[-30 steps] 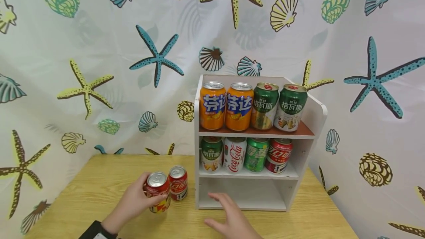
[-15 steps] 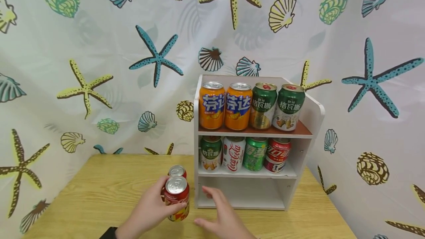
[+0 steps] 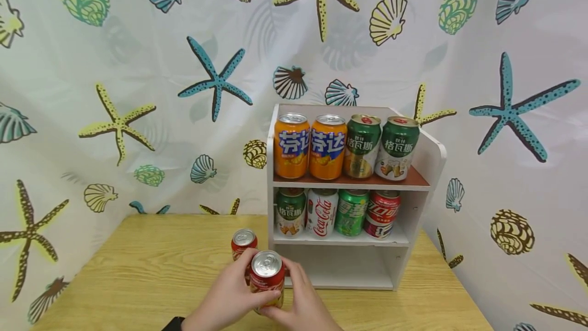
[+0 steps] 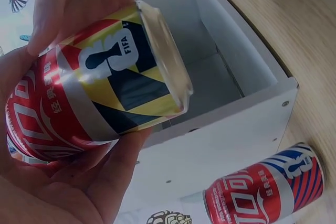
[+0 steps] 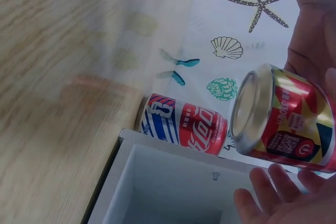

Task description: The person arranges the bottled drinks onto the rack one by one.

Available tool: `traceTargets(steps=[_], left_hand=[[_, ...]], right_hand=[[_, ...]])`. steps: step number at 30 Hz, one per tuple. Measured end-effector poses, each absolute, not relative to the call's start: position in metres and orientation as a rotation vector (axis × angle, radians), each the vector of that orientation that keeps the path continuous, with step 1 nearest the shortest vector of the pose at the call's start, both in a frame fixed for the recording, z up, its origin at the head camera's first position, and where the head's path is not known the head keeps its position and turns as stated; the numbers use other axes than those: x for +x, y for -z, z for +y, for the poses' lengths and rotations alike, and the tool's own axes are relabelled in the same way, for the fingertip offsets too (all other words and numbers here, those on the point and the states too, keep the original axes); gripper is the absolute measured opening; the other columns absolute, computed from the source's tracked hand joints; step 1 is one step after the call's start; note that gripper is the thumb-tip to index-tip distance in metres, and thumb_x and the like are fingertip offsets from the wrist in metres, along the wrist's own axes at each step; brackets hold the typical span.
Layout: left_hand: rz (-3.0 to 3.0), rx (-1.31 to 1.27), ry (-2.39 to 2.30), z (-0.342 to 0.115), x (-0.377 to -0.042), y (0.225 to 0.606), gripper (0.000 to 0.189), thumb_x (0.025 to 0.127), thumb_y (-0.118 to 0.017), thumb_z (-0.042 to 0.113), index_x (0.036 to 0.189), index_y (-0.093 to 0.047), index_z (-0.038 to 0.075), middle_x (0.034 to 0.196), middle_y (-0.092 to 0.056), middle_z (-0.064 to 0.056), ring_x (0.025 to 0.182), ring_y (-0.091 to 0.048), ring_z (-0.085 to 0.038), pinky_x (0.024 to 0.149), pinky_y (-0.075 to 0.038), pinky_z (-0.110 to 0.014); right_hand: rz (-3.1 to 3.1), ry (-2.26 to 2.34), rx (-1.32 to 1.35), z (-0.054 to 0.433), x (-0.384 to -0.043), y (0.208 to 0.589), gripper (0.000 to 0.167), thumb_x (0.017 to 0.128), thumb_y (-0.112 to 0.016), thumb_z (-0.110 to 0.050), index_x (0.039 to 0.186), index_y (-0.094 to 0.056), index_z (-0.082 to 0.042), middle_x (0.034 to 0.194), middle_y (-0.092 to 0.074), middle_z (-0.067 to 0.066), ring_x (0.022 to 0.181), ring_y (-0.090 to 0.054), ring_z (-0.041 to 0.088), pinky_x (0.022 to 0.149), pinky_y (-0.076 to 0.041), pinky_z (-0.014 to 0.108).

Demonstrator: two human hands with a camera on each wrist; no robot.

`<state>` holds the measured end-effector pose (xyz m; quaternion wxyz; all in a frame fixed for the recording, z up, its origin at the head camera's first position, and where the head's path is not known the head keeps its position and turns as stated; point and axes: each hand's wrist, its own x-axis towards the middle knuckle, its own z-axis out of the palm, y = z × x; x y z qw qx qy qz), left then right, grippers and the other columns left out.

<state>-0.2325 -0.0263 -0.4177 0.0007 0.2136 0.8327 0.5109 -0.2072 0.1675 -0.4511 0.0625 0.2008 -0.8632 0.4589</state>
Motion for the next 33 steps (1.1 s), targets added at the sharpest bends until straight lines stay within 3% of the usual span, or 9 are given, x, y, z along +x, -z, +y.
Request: traceTargets(steps=[12,20,29,33], left_hand=[[2.594,0.672,-1.574,-0.016,-0.227,0.419,0.072,0.075,-0.091,0.047,0.130,-0.056,0.015,0.119,-0.069,0.004,0.110,-0.067,-0.016,0.093,-0.057,-0.041],[2.607,0.677,-1.563,-0.014,-0.226,0.421,0.071,0.075,-0.091,0.046,0.129,-0.056,0.016,0.119,-0.069,0.003,0.110,-0.068,-0.016,0.091,-0.058,-0.038],[2.509,0.678,-1.577,-0.014,-0.225,0.423,0.071,0.080,-0.088,0.047,0.135,-0.053,0.018,0.126,-0.067,0.003,0.117,-0.065,-0.023,0.099,-0.054,-0.054],[2.500,0.694,-1.583,-0.017,-0.223,0.425,0.074,0.083,-0.086,0.044,0.142,-0.050,0.015,0.135,-0.064,-0.004,0.121,-0.064,-0.031,0.097,-0.053,-0.060]], right_hand=[[-2.546,-1.353,0.571,0.168,-0.207,0.457,0.087,0.077,-0.091,-0.029,0.147,-0.043,-0.008,0.140,-0.056,0.009,0.128,-0.056,0.029,0.106,-0.051,0.051],[-2.493,-1.420,0.518,0.170,-0.210,0.457,0.083,0.069,-0.095,-0.023,0.139,-0.052,-0.014,0.131,-0.058,-0.003,0.122,-0.057,0.014,0.098,-0.057,0.041],[-2.499,-1.401,0.510,0.175,-0.207,0.452,0.077,0.069,-0.094,-0.018,0.137,-0.056,-0.012,0.125,-0.061,0.000,0.117,-0.059,0.014,0.093,-0.059,0.035],[-2.505,-1.416,0.494,0.179,-0.210,0.454,0.076,0.071,-0.093,-0.018,0.137,-0.056,-0.013,0.127,-0.061,-0.001,0.119,-0.059,0.015,0.095,-0.058,0.033]])
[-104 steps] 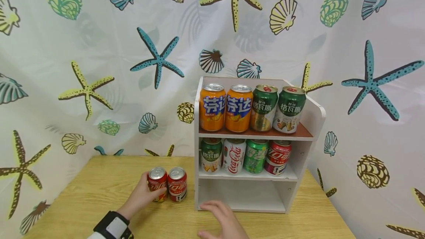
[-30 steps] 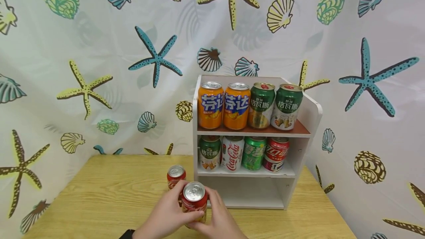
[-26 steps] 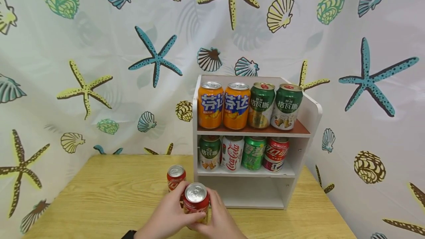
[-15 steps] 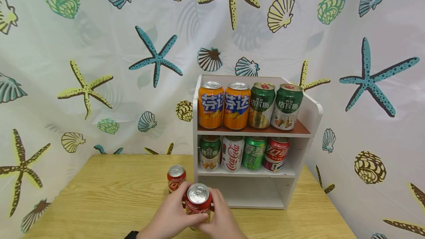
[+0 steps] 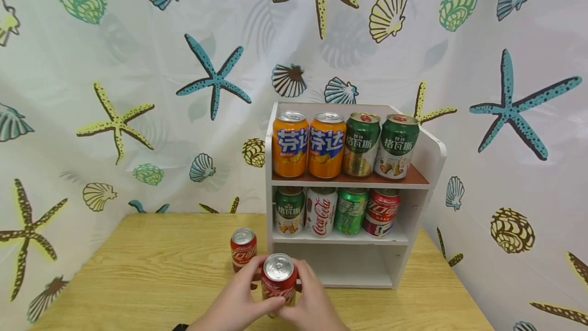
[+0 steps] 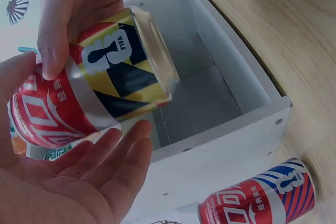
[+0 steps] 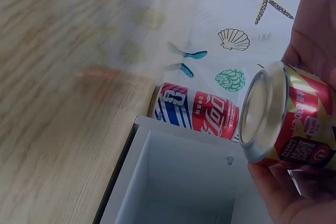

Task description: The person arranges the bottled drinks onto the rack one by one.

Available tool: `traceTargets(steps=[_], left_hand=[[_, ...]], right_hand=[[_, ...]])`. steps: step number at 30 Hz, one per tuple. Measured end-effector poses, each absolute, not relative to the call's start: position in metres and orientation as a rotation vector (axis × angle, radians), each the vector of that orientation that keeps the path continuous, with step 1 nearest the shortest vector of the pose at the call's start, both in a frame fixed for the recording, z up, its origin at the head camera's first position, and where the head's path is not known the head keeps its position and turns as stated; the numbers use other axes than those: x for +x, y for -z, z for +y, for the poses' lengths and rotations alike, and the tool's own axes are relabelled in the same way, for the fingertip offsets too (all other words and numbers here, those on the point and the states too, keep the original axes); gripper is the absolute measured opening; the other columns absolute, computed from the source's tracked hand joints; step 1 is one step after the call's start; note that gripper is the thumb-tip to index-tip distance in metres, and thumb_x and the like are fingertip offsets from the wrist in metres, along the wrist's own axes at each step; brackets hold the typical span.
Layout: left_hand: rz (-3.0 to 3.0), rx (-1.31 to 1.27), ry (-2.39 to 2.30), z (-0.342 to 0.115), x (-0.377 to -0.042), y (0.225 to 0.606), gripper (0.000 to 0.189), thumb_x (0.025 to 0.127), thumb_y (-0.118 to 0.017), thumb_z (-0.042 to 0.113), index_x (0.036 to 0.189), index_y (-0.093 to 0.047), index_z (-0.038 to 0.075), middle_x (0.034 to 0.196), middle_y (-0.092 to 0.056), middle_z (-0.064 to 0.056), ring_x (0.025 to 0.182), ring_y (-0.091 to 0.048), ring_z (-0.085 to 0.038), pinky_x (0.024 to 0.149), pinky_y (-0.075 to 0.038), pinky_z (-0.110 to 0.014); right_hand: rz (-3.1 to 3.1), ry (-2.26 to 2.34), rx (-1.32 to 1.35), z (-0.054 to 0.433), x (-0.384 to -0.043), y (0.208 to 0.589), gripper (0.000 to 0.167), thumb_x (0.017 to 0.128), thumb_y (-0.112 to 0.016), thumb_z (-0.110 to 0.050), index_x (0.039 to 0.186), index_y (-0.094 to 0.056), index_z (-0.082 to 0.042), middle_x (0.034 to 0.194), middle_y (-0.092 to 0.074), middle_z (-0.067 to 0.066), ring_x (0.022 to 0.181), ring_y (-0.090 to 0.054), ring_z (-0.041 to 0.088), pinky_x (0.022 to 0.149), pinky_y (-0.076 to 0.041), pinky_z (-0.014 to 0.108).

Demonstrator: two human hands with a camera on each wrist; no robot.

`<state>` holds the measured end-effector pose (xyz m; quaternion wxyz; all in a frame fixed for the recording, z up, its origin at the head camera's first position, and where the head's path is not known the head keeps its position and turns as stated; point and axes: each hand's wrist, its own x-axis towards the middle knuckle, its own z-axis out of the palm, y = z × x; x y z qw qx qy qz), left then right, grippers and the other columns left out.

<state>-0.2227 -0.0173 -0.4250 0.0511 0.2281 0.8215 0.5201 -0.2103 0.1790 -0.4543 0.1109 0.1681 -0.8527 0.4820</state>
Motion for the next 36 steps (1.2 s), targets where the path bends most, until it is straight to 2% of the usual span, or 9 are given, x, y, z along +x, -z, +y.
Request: traceTargets(steps=[4,9,14,21,28,36], left_hand=[[2.488,0.664,-1.595,-0.024,-0.223,0.428,0.078,0.085,-0.085,0.041,0.146,-0.048,0.011,0.141,-0.059,-0.012,0.121,-0.064,-0.038,0.093,-0.055,-0.061],[2.543,0.640,-1.572,-0.034,-0.225,0.432,0.075,0.086,-0.084,0.043,0.142,-0.050,0.008,0.138,-0.060,-0.016,0.116,-0.065,-0.039,0.090,-0.057,-0.058],[2.571,0.629,-1.569,-0.043,-0.226,0.436,0.067,0.087,-0.083,0.041,0.137,-0.053,0.007,0.132,-0.062,-0.015,0.113,-0.066,-0.036,0.086,-0.059,-0.053],[2.545,0.591,-1.569,-0.052,-0.228,0.443,0.057,0.089,-0.082,0.040,0.129,-0.057,0.009,0.128,-0.064,-0.012,0.109,-0.067,-0.033,0.084,-0.059,-0.056],[2.535,0.552,-1.540,-0.059,-0.230,0.449,0.051,0.090,-0.080,0.041,0.125,-0.059,0.009,0.122,-0.066,-0.009,0.106,-0.067,-0.034,0.082,-0.058,-0.056],[2.517,0.525,-1.532,-0.062,-0.232,0.452,0.045,0.091,-0.079,0.038,0.121,-0.059,0.011,0.118,-0.067,-0.007,0.104,-0.068,-0.034,0.082,-0.057,-0.056]], right_hand=[[-2.516,-1.422,0.439,0.183,-0.213,0.455,0.075,0.072,-0.094,-0.021,0.137,-0.055,-0.014,0.128,-0.061,-0.002,0.120,-0.060,0.021,0.095,-0.057,0.031],[-2.519,-1.443,0.400,0.186,-0.217,0.454,0.078,0.072,-0.095,-0.028,0.137,-0.055,-0.014,0.127,-0.062,0.001,0.119,-0.061,0.024,0.093,-0.057,0.026],[-2.498,-1.480,0.385,0.189,-0.223,0.456,0.080,0.070,-0.096,-0.023,0.137,-0.055,-0.010,0.127,-0.063,0.006,0.116,-0.063,0.024,0.092,-0.057,0.025],[-2.500,-1.483,0.340,0.196,-0.233,0.464,0.080,0.070,-0.096,-0.020,0.137,-0.055,-0.009,0.127,-0.063,0.007,0.117,-0.064,0.029,0.092,-0.059,0.031],[-2.501,-1.480,0.324,0.200,-0.241,0.466,0.078,0.070,-0.096,-0.018,0.135,-0.056,-0.005,0.126,-0.064,0.012,0.117,-0.064,0.033,0.089,-0.060,0.030],[-2.519,-1.500,0.304,0.202,-0.248,0.471,0.076,0.072,-0.095,-0.017,0.135,-0.055,-0.004,0.127,-0.064,0.014,0.120,-0.063,0.035,0.092,-0.060,0.035]])
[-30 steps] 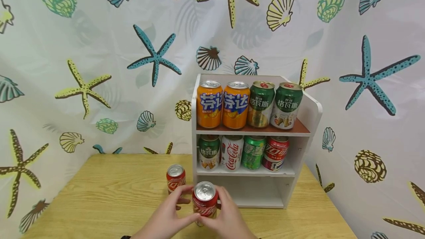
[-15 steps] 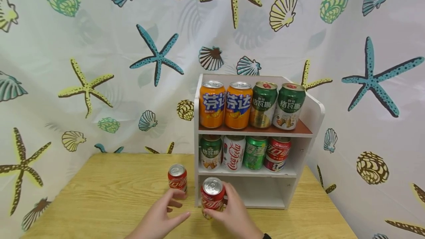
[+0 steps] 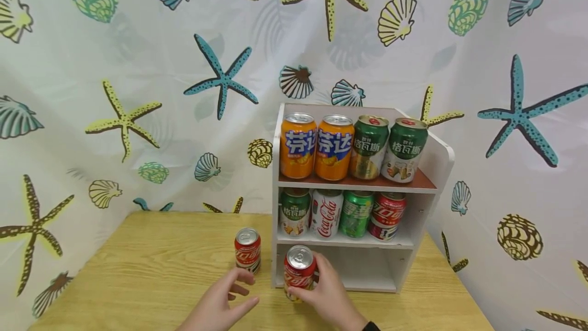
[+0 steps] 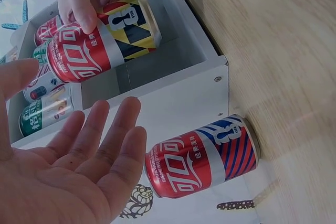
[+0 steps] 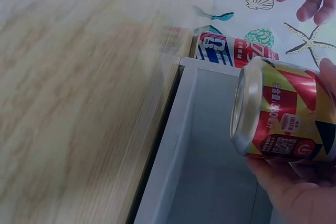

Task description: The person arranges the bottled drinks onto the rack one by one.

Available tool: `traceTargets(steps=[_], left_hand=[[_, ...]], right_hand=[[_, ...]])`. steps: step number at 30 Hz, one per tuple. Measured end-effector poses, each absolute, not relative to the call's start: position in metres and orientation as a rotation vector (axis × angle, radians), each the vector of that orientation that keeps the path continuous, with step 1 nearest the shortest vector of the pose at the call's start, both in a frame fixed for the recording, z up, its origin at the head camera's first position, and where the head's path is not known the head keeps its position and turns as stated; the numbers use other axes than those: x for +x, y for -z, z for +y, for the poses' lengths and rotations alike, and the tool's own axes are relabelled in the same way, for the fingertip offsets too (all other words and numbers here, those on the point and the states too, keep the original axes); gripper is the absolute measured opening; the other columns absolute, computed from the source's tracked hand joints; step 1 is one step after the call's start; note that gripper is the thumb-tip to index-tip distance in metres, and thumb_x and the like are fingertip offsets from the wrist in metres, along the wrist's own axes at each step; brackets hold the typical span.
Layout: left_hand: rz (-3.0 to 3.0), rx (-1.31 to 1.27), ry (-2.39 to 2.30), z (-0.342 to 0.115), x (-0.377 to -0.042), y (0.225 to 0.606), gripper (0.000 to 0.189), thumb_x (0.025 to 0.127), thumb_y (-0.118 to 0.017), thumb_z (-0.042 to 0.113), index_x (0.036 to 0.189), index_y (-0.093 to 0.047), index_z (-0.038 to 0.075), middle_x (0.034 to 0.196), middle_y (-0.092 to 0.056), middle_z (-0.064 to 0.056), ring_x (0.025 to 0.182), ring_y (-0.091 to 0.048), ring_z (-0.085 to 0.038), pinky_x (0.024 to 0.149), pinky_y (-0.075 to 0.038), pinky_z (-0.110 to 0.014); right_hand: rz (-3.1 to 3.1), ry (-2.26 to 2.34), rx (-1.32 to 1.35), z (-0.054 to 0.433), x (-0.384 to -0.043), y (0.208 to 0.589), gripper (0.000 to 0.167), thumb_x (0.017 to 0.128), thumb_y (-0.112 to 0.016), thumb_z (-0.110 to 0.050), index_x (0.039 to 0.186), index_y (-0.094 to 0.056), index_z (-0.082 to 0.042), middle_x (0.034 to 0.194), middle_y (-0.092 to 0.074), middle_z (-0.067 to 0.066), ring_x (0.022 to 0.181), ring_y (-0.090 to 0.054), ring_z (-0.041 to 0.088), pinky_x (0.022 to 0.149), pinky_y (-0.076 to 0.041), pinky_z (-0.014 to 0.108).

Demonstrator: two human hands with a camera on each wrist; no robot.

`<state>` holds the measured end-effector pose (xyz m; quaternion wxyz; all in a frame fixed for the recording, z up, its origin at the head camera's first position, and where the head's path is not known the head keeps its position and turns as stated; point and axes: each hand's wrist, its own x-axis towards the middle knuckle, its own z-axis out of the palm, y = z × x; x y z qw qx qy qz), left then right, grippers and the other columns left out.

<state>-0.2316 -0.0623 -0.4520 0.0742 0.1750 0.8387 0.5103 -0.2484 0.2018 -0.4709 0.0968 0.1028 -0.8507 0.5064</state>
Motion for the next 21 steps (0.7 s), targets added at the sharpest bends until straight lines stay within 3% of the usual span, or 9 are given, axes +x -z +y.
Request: traceTargets(steps=[21], left_hand=[[2.535,0.521,-1.550,-0.070,-0.229,0.459,0.041,0.092,-0.078,0.039,0.119,-0.061,0.012,0.115,-0.067,-0.006,0.100,-0.068,-0.029,0.079,-0.055,-0.050]], right_hand=[[-2.564,-1.472,0.258,0.202,-0.266,0.483,0.073,0.073,-0.094,-0.019,0.133,-0.056,-0.002,0.124,-0.066,0.014,0.118,-0.064,0.035,0.094,-0.059,0.041]])
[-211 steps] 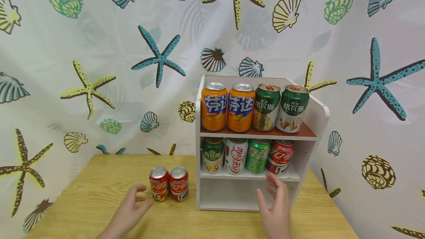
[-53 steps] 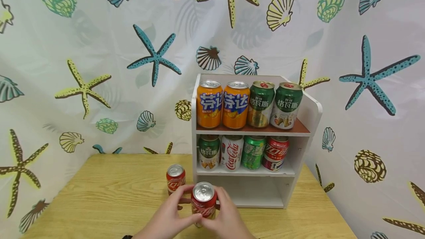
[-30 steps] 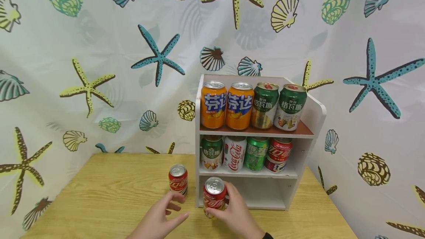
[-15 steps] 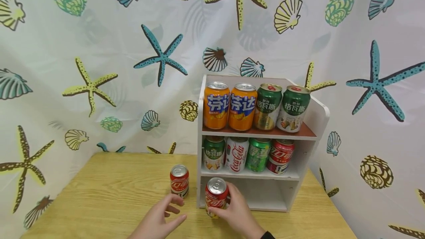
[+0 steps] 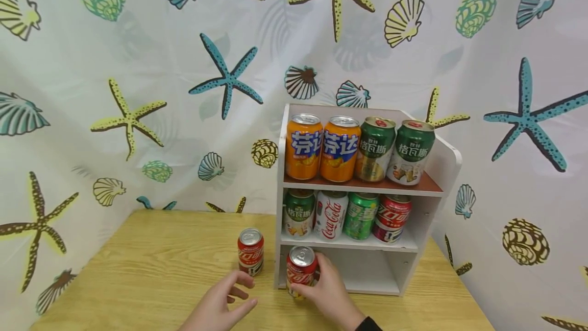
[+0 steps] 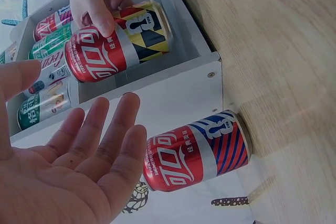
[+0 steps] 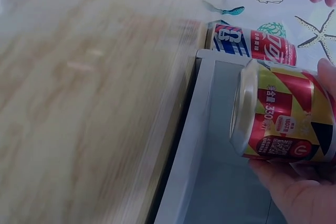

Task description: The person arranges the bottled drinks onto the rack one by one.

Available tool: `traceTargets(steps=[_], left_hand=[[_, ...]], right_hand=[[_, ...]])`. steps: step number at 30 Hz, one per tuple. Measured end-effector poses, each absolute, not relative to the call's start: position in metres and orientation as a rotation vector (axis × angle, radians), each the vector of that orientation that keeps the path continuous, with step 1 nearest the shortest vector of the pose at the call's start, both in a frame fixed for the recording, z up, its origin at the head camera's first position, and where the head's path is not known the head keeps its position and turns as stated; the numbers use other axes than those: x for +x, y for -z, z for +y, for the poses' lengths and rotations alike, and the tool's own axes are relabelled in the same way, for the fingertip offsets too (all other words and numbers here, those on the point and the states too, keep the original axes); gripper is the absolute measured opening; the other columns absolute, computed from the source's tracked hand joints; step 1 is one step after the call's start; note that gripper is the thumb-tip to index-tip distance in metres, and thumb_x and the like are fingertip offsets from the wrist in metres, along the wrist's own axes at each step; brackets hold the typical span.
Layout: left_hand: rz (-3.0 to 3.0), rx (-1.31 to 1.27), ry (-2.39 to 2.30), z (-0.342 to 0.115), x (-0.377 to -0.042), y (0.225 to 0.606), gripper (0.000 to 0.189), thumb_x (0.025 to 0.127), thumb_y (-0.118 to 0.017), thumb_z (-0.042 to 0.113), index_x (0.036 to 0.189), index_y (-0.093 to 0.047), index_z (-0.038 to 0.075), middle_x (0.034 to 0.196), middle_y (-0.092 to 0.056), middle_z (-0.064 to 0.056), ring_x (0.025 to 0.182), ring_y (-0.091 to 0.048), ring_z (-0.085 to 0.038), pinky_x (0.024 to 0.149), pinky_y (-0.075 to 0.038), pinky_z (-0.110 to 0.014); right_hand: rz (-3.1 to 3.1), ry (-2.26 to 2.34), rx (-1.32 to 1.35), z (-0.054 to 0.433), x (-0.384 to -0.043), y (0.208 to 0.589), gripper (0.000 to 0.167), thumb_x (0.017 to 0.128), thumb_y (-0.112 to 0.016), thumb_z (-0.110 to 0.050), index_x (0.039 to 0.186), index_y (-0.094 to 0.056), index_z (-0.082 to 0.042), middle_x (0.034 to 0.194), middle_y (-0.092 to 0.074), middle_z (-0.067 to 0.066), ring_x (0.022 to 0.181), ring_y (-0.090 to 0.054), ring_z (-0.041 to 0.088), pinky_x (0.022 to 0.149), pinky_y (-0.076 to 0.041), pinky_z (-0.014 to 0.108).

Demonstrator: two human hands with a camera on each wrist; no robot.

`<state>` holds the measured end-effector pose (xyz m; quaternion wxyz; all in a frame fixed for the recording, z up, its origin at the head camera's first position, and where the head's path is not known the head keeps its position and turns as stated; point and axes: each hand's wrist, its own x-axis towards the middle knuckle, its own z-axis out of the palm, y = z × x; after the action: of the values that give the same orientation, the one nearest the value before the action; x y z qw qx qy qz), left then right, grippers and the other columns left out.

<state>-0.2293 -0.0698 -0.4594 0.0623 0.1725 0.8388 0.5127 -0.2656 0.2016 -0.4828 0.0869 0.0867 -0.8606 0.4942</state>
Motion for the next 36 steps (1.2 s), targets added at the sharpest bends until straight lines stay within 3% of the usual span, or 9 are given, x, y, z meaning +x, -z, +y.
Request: traceTargets(steps=[13,22,36], left_hand=[[2.524,0.491,-1.556,-0.072,-0.230,0.462,0.040,0.092,-0.079,0.037,0.119,-0.062,0.012,0.117,-0.067,-0.008,0.099,-0.068,-0.027,0.079,-0.055,-0.050],[2.526,0.491,-1.546,-0.074,-0.231,0.462,0.039,0.092,-0.078,0.036,0.118,-0.062,0.012,0.117,-0.068,-0.009,0.097,-0.068,-0.024,0.081,-0.055,-0.052],[2.513,0.501,-1.566,-0.075,-0.231,0.466,0.039,0.093,-0.078,0.036,0.119,-0.063,0.011,0.117,-0.068,-0.009,0.097,-0.067,-0.021,0.083,-0.055,-0.055]], right_hand=[[-2.576,-1.486,0.248,0.200,-0.275,0.486,0.074,0.073,-0.094,-0.016,0.132,-0.055,0.001,0.124,-0.066,0.016,0.115,-0.066,0.032,0.090,-0.059,0.032],[-2.625,-1.421,0.214,0.199,-0.280,0.490,0.082,0.073,-0.095,-0.020,0.138,-0.051,0.005,0.128,-0.065,0.019,0.120,-0.064,0.036,0.098,-0.057,0.045],[-2.654,-1.445,0.246,0.204,-0.290,0.496,0.081,0.076,-0.093,-0.021,0.140,-0.049,0.003,0.130,-0.065,0.018,0.123,-0.063,0.037,0.105,-0.052,0.051]])
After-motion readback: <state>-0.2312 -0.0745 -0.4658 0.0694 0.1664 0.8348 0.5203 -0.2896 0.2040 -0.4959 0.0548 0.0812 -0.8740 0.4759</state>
